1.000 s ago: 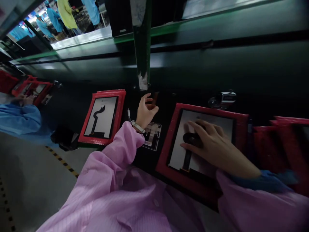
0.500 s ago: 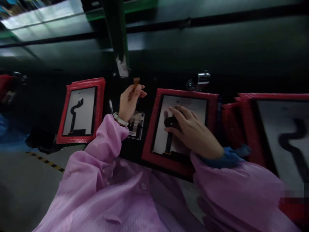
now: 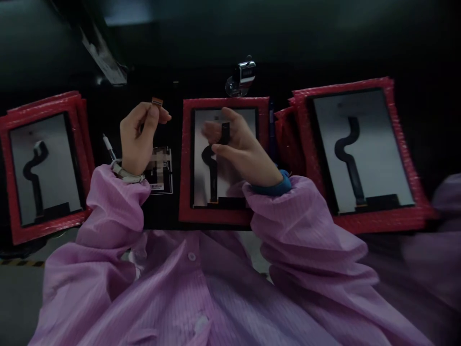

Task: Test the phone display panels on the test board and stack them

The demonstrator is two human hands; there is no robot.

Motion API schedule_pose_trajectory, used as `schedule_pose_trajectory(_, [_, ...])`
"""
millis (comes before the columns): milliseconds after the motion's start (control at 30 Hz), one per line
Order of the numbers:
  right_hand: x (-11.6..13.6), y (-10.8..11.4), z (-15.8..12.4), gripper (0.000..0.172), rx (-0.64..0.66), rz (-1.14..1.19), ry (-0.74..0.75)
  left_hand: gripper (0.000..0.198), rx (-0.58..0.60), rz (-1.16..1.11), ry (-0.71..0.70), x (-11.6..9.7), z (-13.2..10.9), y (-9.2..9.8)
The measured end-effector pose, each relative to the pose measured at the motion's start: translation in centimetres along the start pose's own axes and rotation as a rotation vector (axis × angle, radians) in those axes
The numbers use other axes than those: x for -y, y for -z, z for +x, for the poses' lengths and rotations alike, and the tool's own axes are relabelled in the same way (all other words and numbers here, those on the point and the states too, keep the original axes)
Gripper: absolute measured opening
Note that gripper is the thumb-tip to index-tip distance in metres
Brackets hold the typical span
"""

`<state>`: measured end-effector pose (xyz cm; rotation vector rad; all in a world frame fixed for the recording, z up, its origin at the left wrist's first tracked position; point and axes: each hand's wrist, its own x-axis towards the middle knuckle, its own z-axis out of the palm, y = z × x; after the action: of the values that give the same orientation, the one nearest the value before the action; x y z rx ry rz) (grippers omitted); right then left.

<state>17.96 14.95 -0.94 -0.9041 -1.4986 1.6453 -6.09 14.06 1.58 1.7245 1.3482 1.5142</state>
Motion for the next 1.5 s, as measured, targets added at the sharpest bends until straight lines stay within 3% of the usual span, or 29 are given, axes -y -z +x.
schedule_pose_trajectory(133, [0.8,-1.2,-0.1,0.045,0.045,0.038,-0.061,0.037,0.063,0.1,0.028,-0.7,-0.3,-0.1])
schedule_pose_trajectory(167, [1.0,-1.4,-0.1,0.045,0.056,0.026,-0.06,0.036,0.087,0.11,0.044,-0.8,-0.4,-0.1])
schedule_pose_trajectory(267, [1.4,-1.7,-0.2,0.065,0.103,-0.011,-0.05,0.03,0.174,0.081,0.097,-0.9,-0.5,0.0])
schedule_pose_trajectory(333, [1.4,-1.5,-0.2,0.064,0.137,-0.069,-0.025,0.025,0.225,0.067,0.103,-1.1,-0.5,0.1])
schedule_pose_trajectory(567, [1.0,-1.2,0.1,0.025,0.174,-0.549,0.332,0.024,0.431,0.352,-0.063,-1.5,-0.3,0.2])
schedule_pose_trajectory(667, [0.8,-1.5,0.2,0.02,0.141,-0.711,0.461,0.025,0.555,0.407,-0.072,-1.5,-0.5,0.1])
schedule_pose_trajectory(800, [0.4,-1.7,0.2,0.021,0.156,-0.796,0.511,0.023,0.646,0.414,-0.069,-1.6,-0.7,-0.1])
schedule_pose_trajectory(1500, [-0.1,-2.0,0.3,0.019,0.151,-0.804,0.433,0.024,0.656,0.405,-0.055,-1.5,-1.2,-0.7])
